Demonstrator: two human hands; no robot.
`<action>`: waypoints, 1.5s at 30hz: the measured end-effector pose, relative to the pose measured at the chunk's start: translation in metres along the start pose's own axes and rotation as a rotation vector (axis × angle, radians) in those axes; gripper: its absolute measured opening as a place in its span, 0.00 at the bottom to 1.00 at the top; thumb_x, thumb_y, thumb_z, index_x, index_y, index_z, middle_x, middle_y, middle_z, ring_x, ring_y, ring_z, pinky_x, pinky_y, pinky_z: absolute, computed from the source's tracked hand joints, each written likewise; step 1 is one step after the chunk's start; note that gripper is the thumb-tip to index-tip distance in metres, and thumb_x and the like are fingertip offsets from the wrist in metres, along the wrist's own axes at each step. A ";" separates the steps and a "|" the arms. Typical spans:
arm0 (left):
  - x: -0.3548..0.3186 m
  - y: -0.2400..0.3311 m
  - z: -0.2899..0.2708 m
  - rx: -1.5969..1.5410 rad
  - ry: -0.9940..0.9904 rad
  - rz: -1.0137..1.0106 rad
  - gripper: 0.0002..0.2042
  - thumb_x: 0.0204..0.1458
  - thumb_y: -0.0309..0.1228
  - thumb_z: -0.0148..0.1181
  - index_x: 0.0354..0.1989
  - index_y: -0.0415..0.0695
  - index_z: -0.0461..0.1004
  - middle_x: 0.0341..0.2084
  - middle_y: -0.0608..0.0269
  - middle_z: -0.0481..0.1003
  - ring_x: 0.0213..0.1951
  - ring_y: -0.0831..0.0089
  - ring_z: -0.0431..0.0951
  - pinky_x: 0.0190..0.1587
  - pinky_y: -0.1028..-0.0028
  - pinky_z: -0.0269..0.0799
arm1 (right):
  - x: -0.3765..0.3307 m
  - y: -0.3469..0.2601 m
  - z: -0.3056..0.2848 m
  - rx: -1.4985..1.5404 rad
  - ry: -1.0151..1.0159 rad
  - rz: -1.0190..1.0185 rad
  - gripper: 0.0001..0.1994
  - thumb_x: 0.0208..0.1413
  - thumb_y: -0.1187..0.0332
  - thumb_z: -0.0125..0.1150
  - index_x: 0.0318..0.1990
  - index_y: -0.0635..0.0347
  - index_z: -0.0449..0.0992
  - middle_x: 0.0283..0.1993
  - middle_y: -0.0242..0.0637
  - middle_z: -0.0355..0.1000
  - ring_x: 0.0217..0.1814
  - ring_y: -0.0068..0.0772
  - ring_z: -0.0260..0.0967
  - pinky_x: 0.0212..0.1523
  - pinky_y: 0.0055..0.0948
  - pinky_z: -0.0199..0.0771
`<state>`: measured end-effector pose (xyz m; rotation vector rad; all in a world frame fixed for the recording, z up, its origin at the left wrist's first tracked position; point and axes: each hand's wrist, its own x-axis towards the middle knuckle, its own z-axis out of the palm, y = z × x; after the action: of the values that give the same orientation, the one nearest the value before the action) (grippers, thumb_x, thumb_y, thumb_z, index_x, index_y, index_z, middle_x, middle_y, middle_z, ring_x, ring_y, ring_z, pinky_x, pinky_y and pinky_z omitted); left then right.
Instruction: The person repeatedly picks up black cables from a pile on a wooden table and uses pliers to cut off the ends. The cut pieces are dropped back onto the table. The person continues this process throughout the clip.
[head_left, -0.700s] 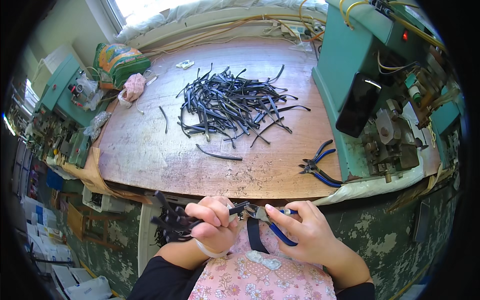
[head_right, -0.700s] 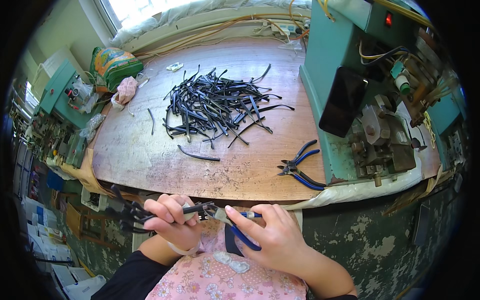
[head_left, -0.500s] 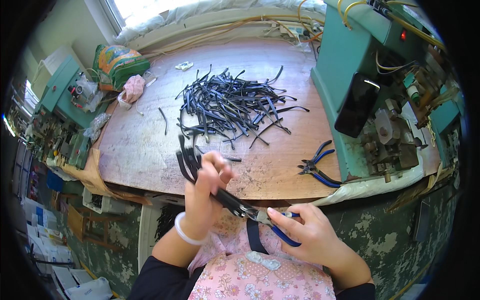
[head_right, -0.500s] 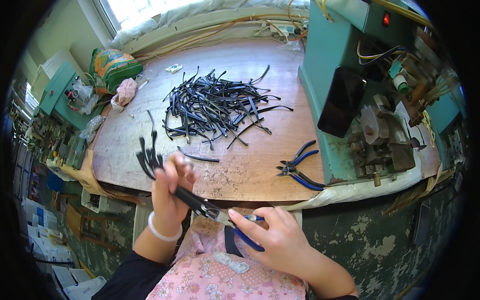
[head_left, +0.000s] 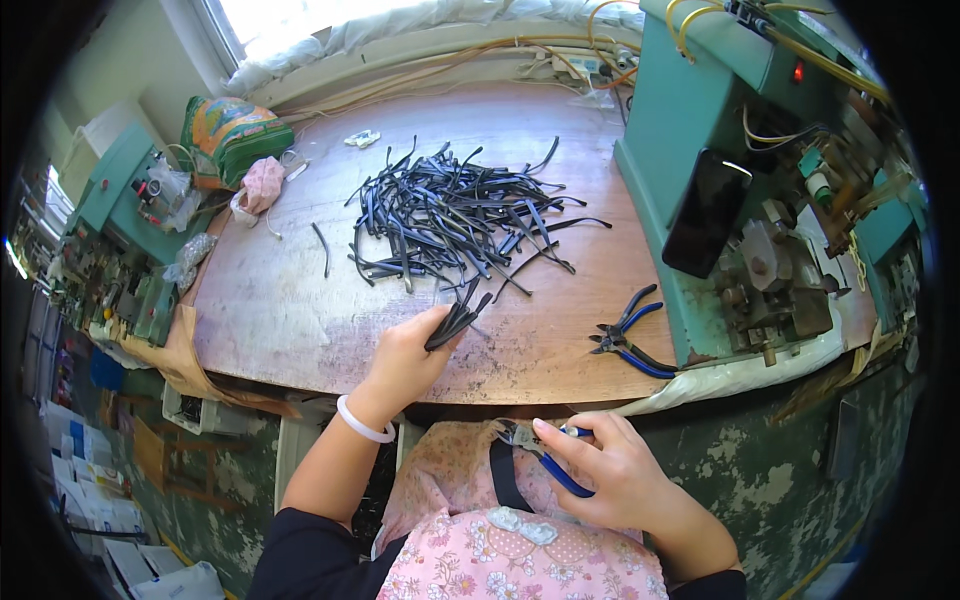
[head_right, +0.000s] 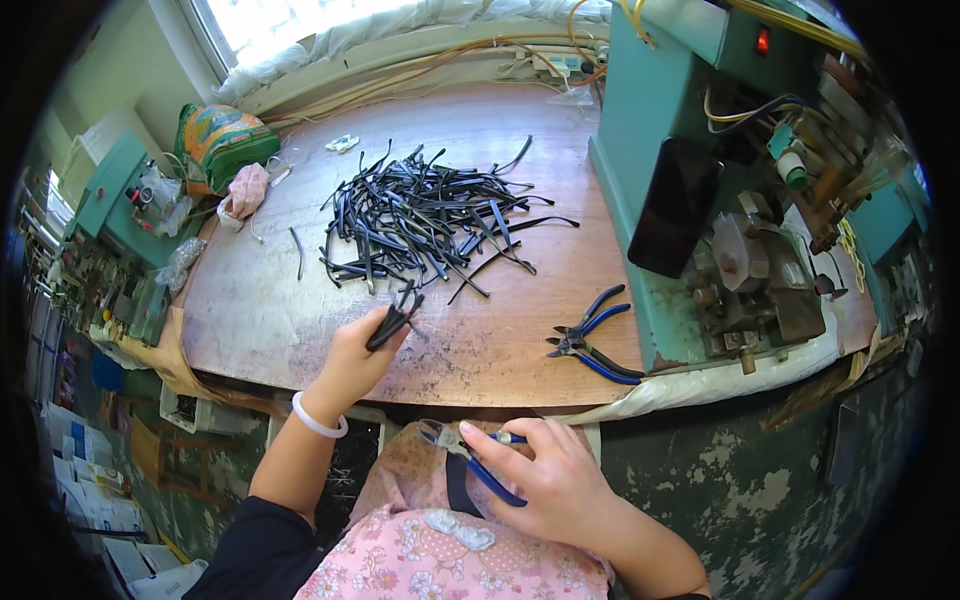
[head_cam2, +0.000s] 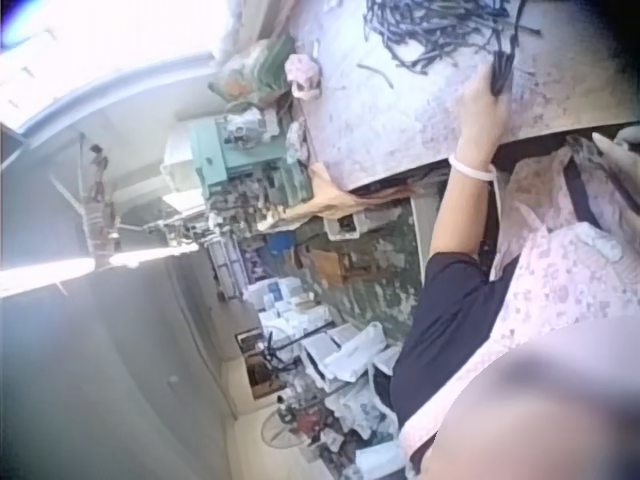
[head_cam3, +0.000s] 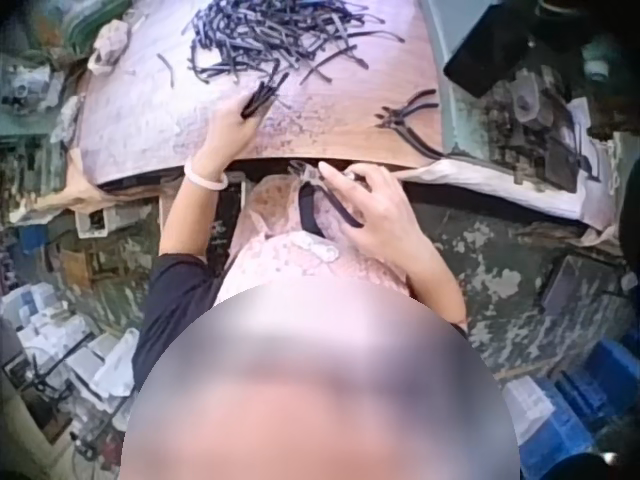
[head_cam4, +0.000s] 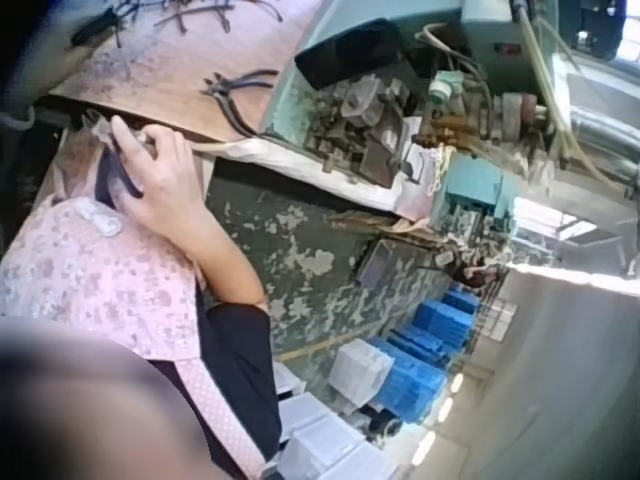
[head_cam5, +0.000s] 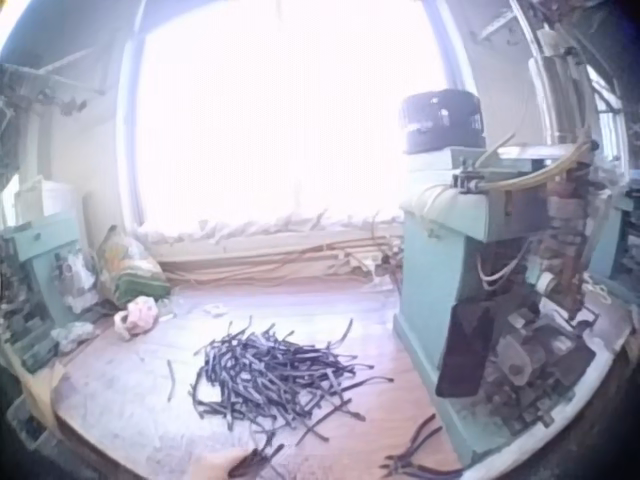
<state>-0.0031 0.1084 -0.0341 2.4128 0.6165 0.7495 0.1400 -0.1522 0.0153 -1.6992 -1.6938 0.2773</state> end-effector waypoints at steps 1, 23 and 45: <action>0.001 0.001 0.002 -0.085 0.089 0.117 0.11 0.52 0.27 0.66 0.43 0.42 0.76 0.30 0.50 0.78 0.31 0.54 0.81 0.34 0.65 0.75 | 0.001 -0.001 0.000 0.007 0.005 0.004 0.31 0.43 0.66 0.70 0.60 0.47 0.74 0.43 0.41 0.67 0.41 0.42 0.67 0.43 0.37 0.69; -0.006 0.064 -0.023 -1.364 -0.332 -0.430 0.19 0.66 0.40 0.50 0.22 0.48 0.62 0.14 0.69 0.63 0.10 0.85 0.57 0.13 0.82 0.53 | 0.014 -0.009 -0.001 -0.264 0.058 -0.125 0.31 0.41 0.64 0.69 0.60 0.41 0.75 0.49 0.38 0.65 0.48 0.40 0.63 0.49 0.39 0.61; -0.047 0.110 0.014 -0.883 0.530 0.131 0.17 0.68 0.43 0.44 0.28 0.49 0.58 0.16 0.69 0.61 0.12 0.83 0.57 0.16 0.81 0.60 | 0.013 -0.017 -0.007 -0.090 0.092 -0.032 0.35 0.34 0.73 0.71 0.58 0.45 0.76 0.43 0.38 0.64 0.36 0.39 0.65 0.37 0.35 0.70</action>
<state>-0.0004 -0.0052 0.0050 1.4480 0.2212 1.3839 0.1320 -0.1437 0.0350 -1.7211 -1.6865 0.1070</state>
